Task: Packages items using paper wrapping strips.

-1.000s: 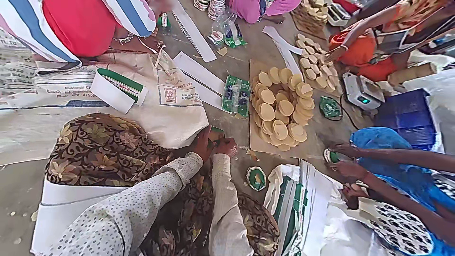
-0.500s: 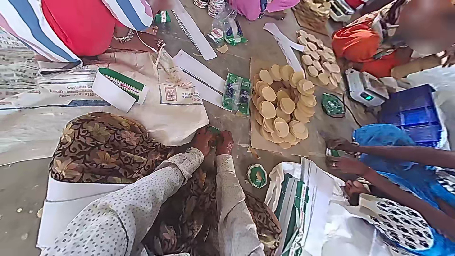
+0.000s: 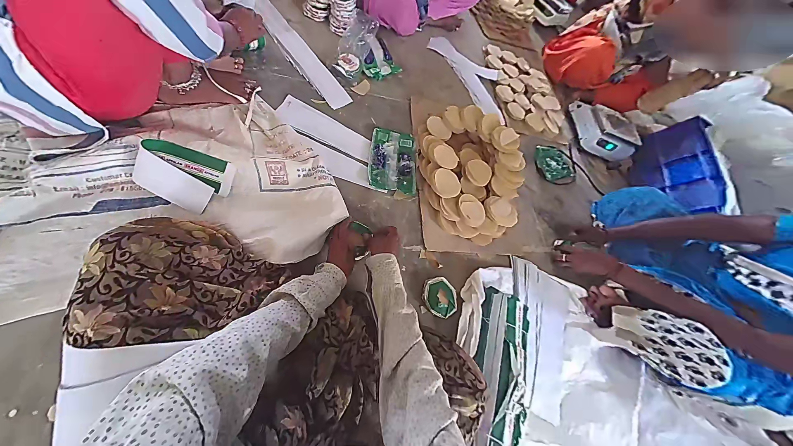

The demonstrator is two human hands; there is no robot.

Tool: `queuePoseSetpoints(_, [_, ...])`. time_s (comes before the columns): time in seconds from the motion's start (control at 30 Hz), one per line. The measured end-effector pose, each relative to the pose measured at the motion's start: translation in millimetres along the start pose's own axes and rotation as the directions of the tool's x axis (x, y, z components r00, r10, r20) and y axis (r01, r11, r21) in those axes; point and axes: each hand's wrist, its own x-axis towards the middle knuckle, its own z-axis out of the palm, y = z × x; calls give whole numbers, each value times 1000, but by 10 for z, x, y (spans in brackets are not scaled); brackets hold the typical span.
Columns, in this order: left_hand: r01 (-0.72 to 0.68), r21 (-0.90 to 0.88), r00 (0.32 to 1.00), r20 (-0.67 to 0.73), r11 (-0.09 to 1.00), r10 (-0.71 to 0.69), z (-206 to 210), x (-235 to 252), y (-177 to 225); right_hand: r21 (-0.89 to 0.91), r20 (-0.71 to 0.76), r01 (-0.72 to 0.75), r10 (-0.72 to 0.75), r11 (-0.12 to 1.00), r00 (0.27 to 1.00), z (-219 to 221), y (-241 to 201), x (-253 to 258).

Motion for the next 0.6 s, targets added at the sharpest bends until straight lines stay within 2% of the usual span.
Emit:
queuePoseSetpoints(0.1, [-58, -18, 993, 106, 998, 60, -68, -68, 68, -54, 278, 35, -19, 998, 960, -233, 123, 45])
queuePoseSetpoints(0.17, [-181, -25, 962, 205, 983, 182, -90, -130, 143, 53, 317, 42, -57, 998, 947, -458, 291, -54])
queuePoseSetpoints(0.23, [-309, -123, 907, 261, 943, 331, -49, -211, 156, 188, 164, 75, -106, 979, 981, -745, 580, -212])
queuePoseSetpoints(0.3, [-321, -246, 881, 276, 915, 383, -42, -382, 283, 133, -97, 171, -159, 976, 983, -1096, 875, -404])
queuePoseSetpoints(0.4, [-312, -491, 857, 224, 813, 464, -124, -861, 726, -70, -409, 207, -217, 976, 886, -1499, 1198, -706])
queuePoseSetpoints(0.47, [-257, -682, 837, 198, 685, 511, -237, -1272, 1153, -237, -486, 219, -311, 947, 817, -1481, 1419, -758])
queuePoseSetpoints(0.5, [-181, -776, 826, 213, 604, 522, -314, -1479, 1379, -342, -457, 213, -360, 916, 813, -1398, 1526, -737])
queuePoseSetpoints(0.53, [-94, -852, 804, 240, 515, 544, -403, -1672, 1591, -451, -358, 159, -342, 878, 869, -1306, 1589, -721])
queuePoseSetpoints(0.57, [-17, -902, 769, 264, 431, 582, -496, -1841, 1771, -562, -173, 65, -193, 825, 966, -1245, 1577, -706])
queuePoseSetpoints(0.6, [38, -924, 730, 286, 381, 620, -593, -1975, 1927, -639, -9, 23, -37, 769, 999, -1187, 1537, -661])
